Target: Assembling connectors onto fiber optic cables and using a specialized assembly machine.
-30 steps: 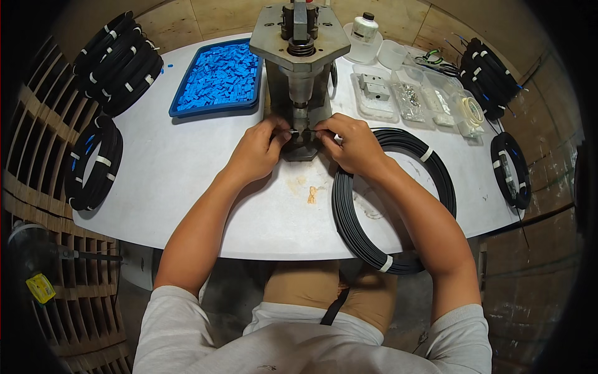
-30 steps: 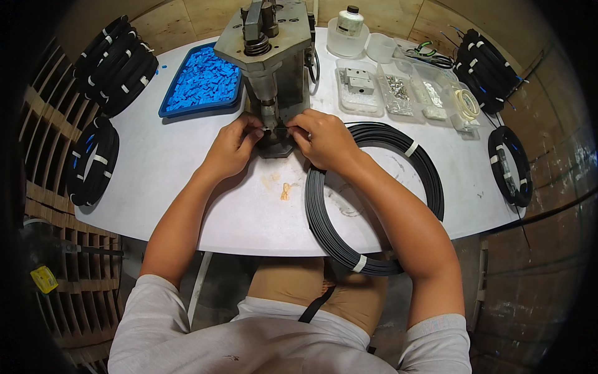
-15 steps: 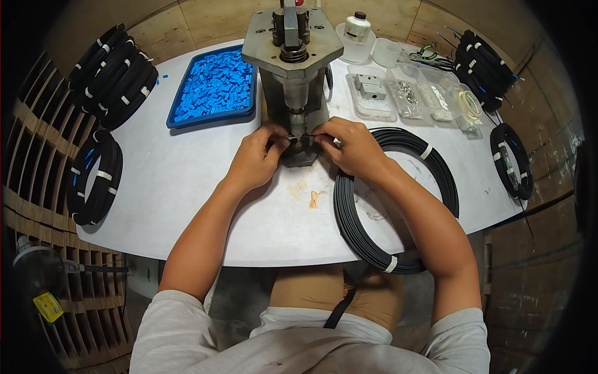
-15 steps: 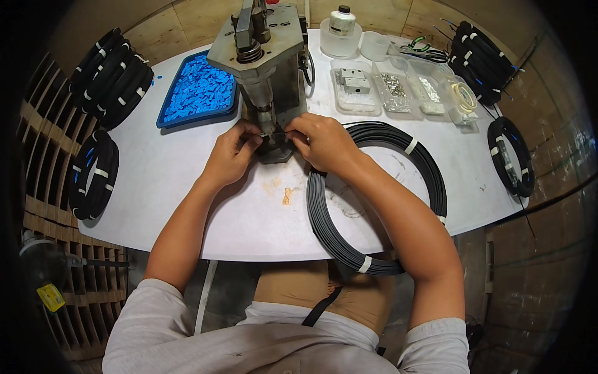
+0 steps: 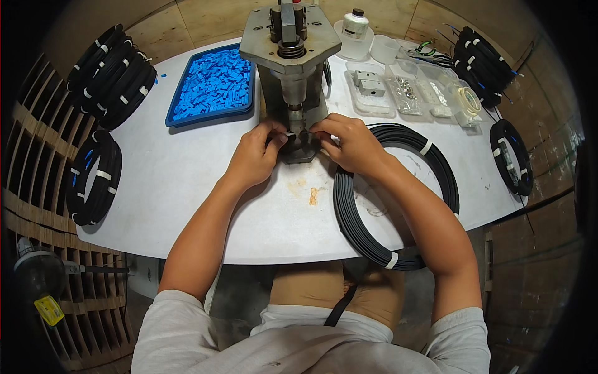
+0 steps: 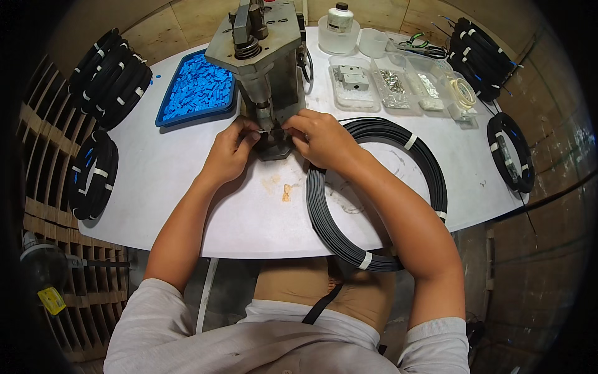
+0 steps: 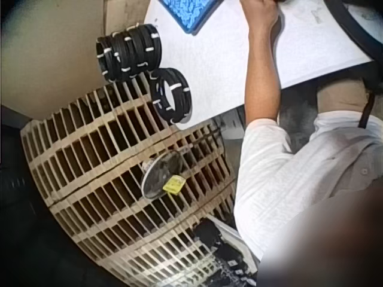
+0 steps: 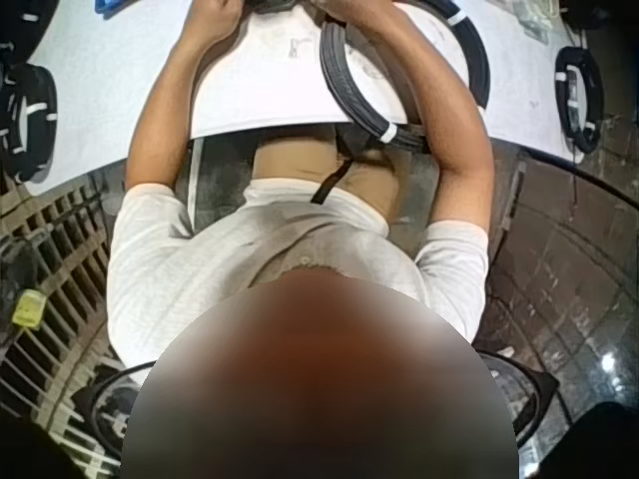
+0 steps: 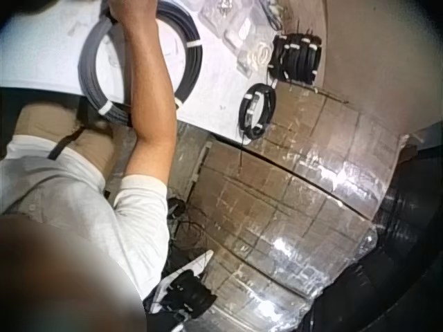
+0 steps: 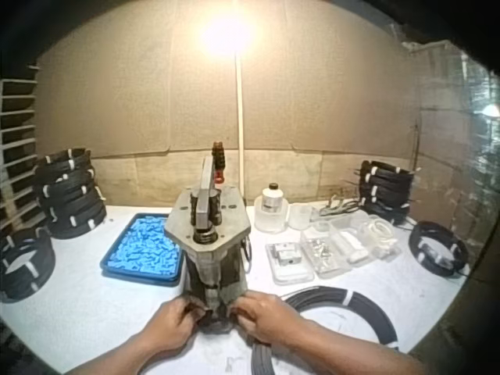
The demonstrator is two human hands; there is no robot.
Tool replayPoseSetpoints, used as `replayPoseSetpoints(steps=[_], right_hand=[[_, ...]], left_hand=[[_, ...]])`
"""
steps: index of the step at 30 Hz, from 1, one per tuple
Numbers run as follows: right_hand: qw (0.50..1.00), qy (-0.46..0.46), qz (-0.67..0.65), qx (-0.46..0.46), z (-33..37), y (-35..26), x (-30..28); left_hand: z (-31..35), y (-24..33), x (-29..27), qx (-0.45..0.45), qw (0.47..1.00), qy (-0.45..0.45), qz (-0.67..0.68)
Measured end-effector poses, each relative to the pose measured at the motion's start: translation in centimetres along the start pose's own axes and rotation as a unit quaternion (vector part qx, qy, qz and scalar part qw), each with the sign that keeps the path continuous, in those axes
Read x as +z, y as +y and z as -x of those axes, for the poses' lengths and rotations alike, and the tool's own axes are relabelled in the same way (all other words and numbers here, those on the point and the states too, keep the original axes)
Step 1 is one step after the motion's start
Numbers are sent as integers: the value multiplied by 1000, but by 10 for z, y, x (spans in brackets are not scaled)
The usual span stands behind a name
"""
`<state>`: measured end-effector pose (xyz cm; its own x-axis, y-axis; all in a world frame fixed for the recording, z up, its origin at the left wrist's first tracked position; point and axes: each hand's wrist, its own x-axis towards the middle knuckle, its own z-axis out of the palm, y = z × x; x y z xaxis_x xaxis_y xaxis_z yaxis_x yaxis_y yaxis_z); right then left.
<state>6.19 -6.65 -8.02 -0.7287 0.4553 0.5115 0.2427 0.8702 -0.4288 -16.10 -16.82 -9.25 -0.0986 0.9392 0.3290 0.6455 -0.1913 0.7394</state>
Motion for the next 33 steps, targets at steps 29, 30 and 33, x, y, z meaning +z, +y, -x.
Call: replayPoseSetpoints(steps=[29,30,33], right_hand=[[1000,11,-7,25,1,-2,-1],[1000,10,-7,24,1,-1,0],[1000,6,-5,30,0,-2,0]], left_hand=[[-1,-5,1,1,1000,-10,3],[-1,-5,1,1,1000,-10,8],[-1,-4,1,3,1000,-7,12]])
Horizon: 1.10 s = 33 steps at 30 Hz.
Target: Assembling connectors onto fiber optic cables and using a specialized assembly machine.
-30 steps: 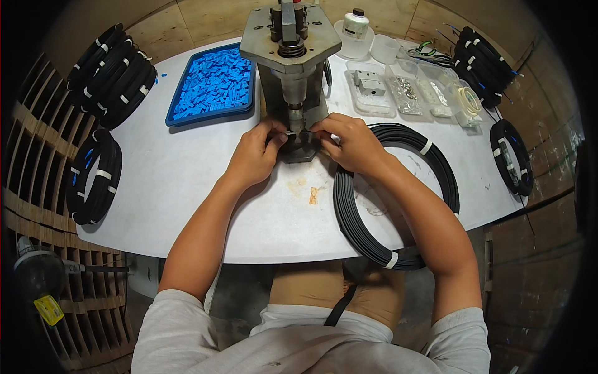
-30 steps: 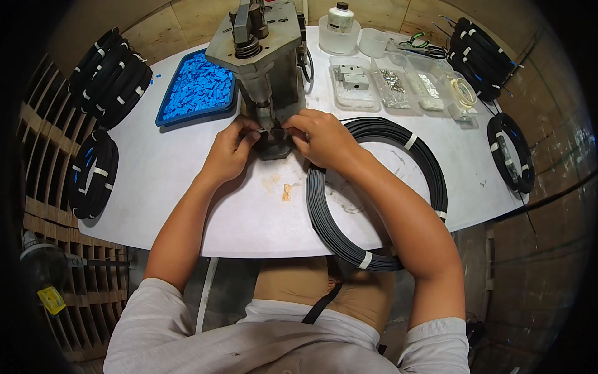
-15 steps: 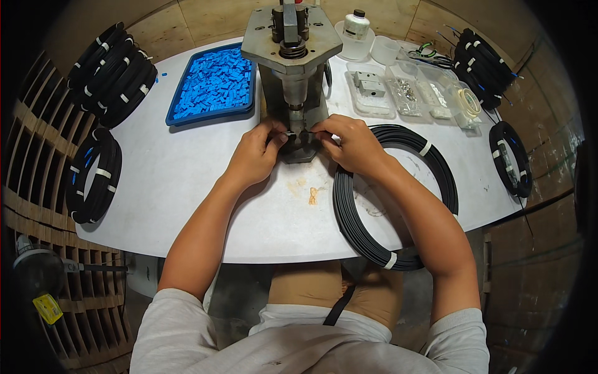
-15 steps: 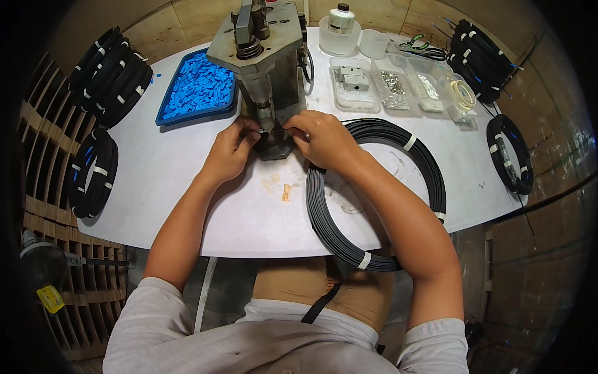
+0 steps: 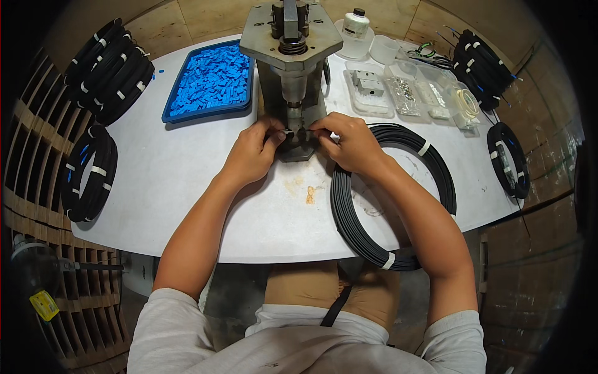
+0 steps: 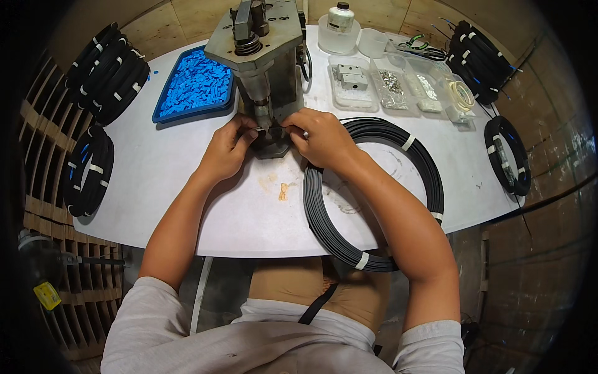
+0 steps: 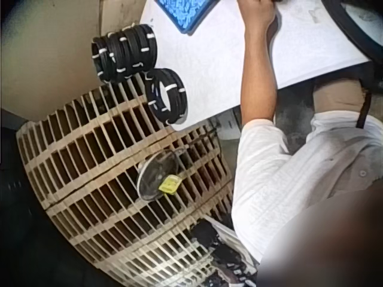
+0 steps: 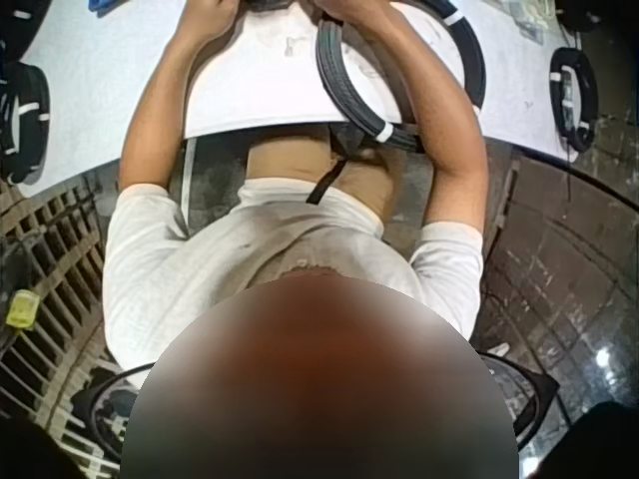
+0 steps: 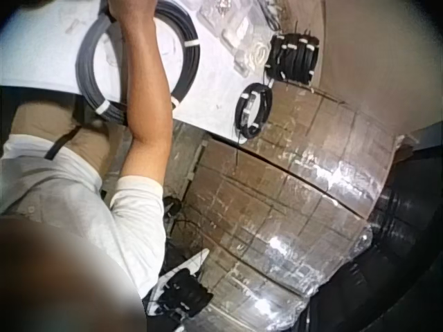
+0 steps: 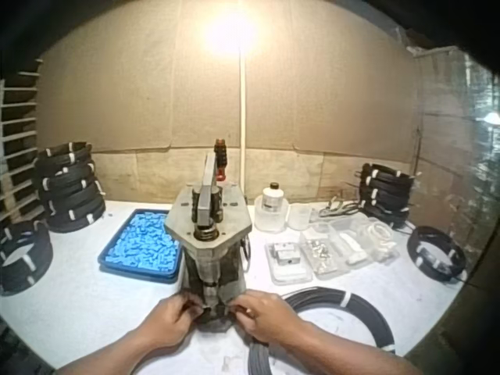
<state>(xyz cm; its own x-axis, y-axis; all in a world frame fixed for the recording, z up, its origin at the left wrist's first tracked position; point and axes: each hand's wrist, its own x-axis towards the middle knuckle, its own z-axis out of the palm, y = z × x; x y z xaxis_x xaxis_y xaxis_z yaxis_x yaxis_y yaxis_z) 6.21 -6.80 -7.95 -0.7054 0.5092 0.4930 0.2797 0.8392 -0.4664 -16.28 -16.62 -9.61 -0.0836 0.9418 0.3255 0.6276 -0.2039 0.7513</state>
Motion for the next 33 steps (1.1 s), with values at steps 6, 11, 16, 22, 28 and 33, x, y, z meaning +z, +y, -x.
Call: replayPoseSetpoints(steps=[6,11,16,22,28,33], right_hand=[[1000,-4,10,2,0,-2,-1],[1000,-4,6,0,0,0,1],[1000,-2,4,5,0,-2,0],[1000,-2,5,0,0,-1,-1],[1000,-4,6,4,0,-1,-1],[1000,-10,13,7,-1,-2,0]], left_hand=[[0,2,-1,8,1000,4,-7],[0,1,-1,11,1000,5,-3],[0,3,-2,-2,1000,-3,-12],[-1,1,-1,2,1000,-3,-11],[0,2,-1,3,1000,-2,-10],[0,1,-2,2,1000,1,-6]])
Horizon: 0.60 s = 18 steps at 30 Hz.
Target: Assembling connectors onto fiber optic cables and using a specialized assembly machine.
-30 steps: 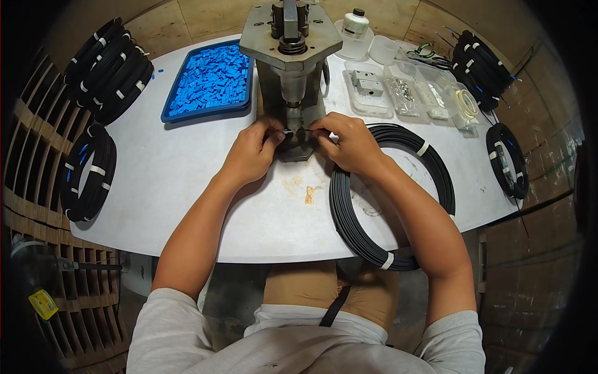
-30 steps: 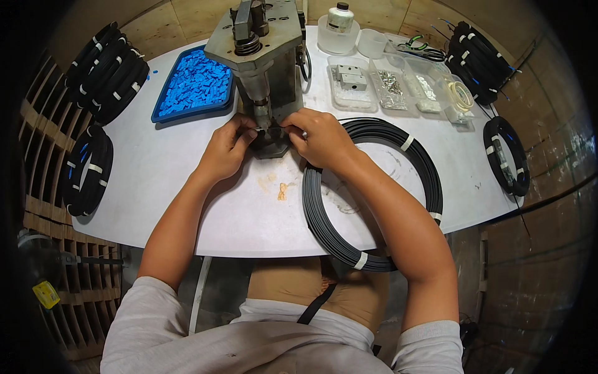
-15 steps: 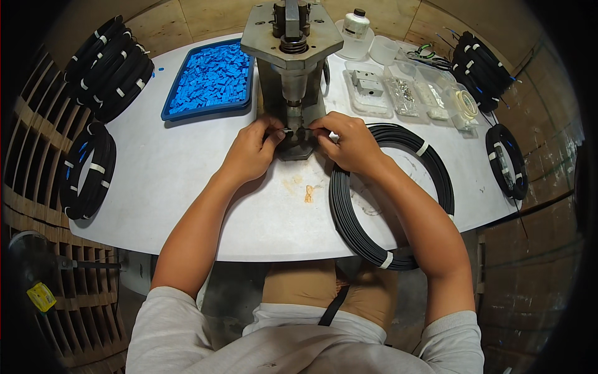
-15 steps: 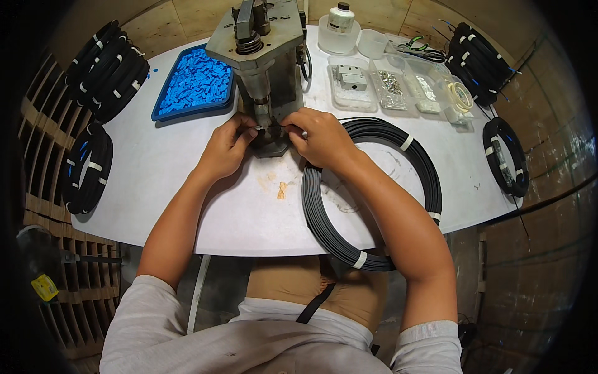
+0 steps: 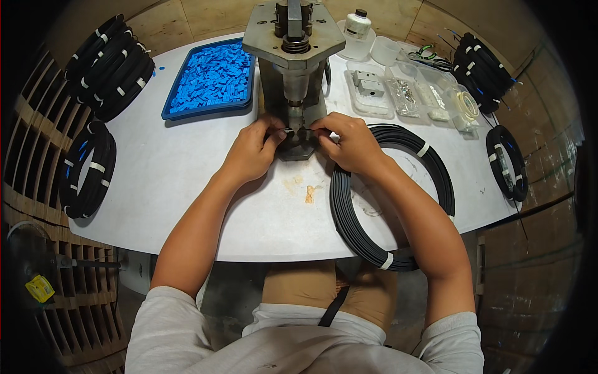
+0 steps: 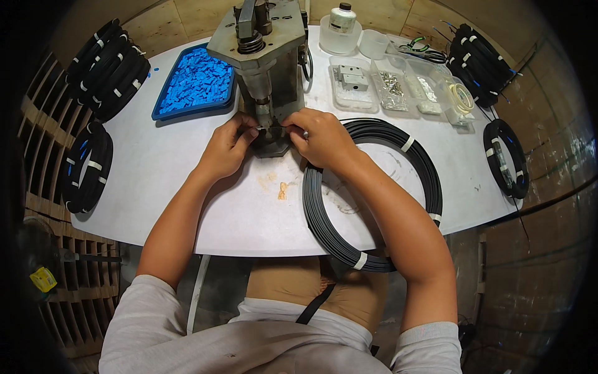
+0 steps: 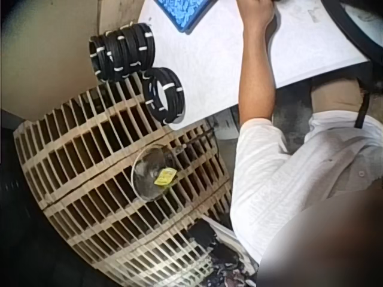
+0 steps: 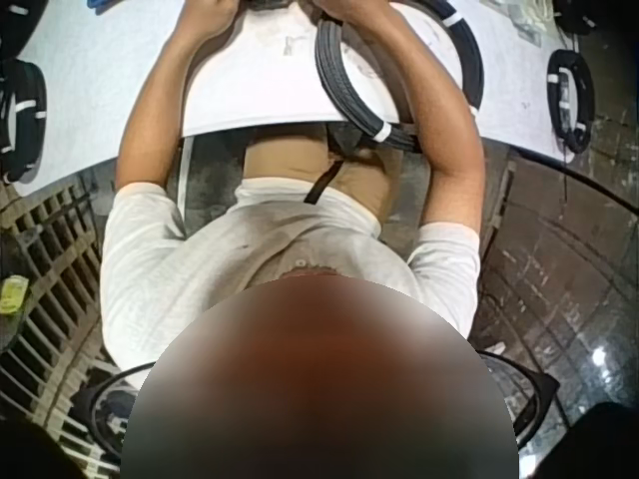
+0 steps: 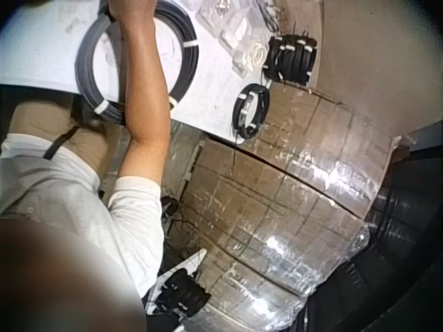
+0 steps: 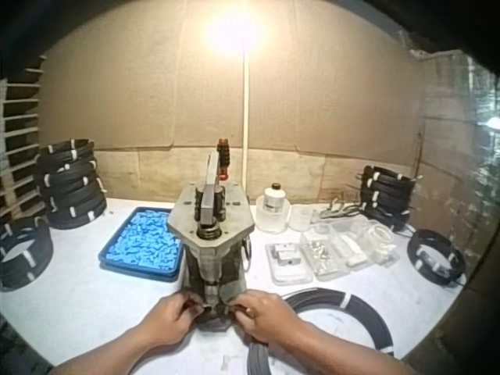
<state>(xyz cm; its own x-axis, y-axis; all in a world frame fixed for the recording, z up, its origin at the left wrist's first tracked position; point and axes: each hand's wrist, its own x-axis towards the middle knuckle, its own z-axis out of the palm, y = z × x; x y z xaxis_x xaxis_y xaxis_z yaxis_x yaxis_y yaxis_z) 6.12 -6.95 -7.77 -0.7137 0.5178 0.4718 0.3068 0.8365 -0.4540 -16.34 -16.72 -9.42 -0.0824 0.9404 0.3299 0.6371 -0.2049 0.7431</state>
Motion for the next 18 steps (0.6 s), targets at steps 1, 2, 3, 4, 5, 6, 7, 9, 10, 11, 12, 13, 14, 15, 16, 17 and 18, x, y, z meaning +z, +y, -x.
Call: replayPoseSetpoints(steps=[1,2,3,4,5,6,7,9,10,11,12,13,14,15,16,17,18], right_hand=[[1000,-1,-1,2,0,1,0],[1000,-2,-3,5,1,1,0],[1000,-2,-2,5,1,2,0],[1000,-2,-7,5,1,1,0],[1000,-1,-12,4,0,1,1],[1000,-1,-11,4,0,1,1],[1000,-5,-9,7,0,1,0],[1000,-7,-8,9,0,0,0],[1000,-8,-8,14,0,1,0],[1000,-10,-8,18,1,1,0],[1000,-9,-8,18,1,1,1],[1000,-11,-6,15,1,0,0],[1000,-12,-3,12,1,0,0],[1000,-12,-4,13,1,-1,0],[1000,-13,-3,21,1,-1,0],[999,-15,-2,28,1,-1,-1],[999,-15,-3,29,1,-1,-1]], left_hand=[[0,0,1,3,1000,0,2],[-1,0,1,4,1000,0,3],[-1,1,1,1,1000,0,3],[-1,0,1,-2,1000,0,3],[0,0,1,-1,1000,1,3],[0,0,1,-2,1000,1,5],[0,1,1,-2,1000,2,6],[0,-1,1,1,1000,2,6],[0,-2,2,4,1000,2,7],[1,-2,2,4,1000,2,7],[1,-2,2,1,1000,2,8],[1,-2,2,-3,1000,3,9],[1,-2,2,-3,1000,2,8],[1,-2,3,-7,1000,1,9],[1,-2,3,-12,1000,-1,10],[1,-2,4,-13,1000,-2,9],[1,-3,4,-12,1000,2,14]])
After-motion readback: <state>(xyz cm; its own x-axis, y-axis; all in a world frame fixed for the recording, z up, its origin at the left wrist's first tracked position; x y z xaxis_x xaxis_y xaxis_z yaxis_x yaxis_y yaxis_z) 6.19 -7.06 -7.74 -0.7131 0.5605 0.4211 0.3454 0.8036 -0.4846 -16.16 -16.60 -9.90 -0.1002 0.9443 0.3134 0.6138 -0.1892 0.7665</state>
